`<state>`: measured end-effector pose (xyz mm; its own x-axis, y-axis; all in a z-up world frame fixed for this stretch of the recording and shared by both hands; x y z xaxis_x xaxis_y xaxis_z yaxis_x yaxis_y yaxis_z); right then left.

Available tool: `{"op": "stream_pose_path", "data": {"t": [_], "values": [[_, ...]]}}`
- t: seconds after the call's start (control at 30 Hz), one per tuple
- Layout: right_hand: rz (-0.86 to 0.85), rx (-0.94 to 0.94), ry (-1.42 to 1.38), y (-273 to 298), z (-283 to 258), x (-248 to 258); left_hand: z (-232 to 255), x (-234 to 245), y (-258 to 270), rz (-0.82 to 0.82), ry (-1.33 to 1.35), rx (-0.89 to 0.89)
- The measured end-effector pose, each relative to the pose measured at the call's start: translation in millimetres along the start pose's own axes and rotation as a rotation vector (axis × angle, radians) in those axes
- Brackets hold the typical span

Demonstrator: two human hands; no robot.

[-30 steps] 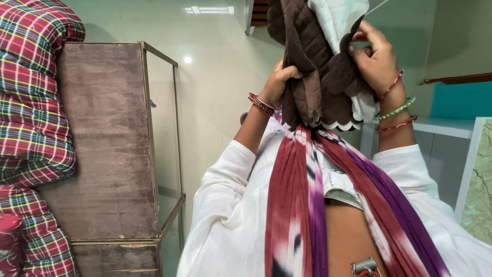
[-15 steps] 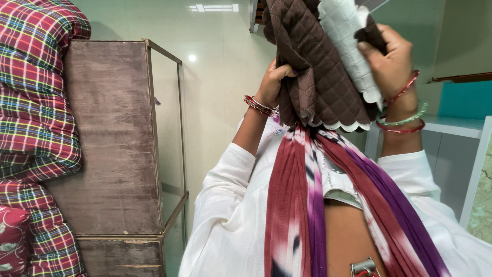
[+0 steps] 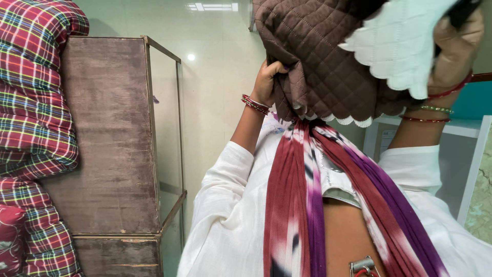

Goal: The person picks up several pieces of patterned laundry from the floor and folds each one by hand before placing them into a shelving unit.

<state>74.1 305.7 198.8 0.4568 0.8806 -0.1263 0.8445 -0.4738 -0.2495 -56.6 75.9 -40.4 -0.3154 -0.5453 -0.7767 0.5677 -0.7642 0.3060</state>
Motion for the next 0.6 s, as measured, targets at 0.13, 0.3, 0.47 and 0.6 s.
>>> {"op": "stream_pose_path", "data": {"t": [0.13, 0.3, 0.47, 0.6], "values": [[0.034, -0.059, -0.084, 1.5, 24.2, 17.9, -1.2, 2.3, 2.7, -0.001, 0.017, -0.001], [-0.26, -0.363, 0.4, 9.1, 78.3, -20.0, -39.3, 26.7, -29.1, -0.061, -0.103, -0.039], [-0.55, 0.014, 0.927, 6.1, 30.5, -107.4, -38.4, 20.6, -22.0, -0.105, 0.016, -0.053], [-0.555, 0.009, 1.122, 16.8, 37.6, -129.6, 2.8, -27.7, 9.7, -0.058, -0.015, 0.015]]}}
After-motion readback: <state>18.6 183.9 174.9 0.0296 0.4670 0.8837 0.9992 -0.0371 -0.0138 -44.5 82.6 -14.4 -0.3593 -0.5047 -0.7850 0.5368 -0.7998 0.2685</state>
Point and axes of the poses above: each hand's wrist, its own y-axis away from the middle knuckle, its own x-axis out of the back of the hand, z = x × y, the point moved 10 cm from there along -y, towards the middle knuckle, and after that the axes turned 11 degrees about -y, right-handed, at the moved point
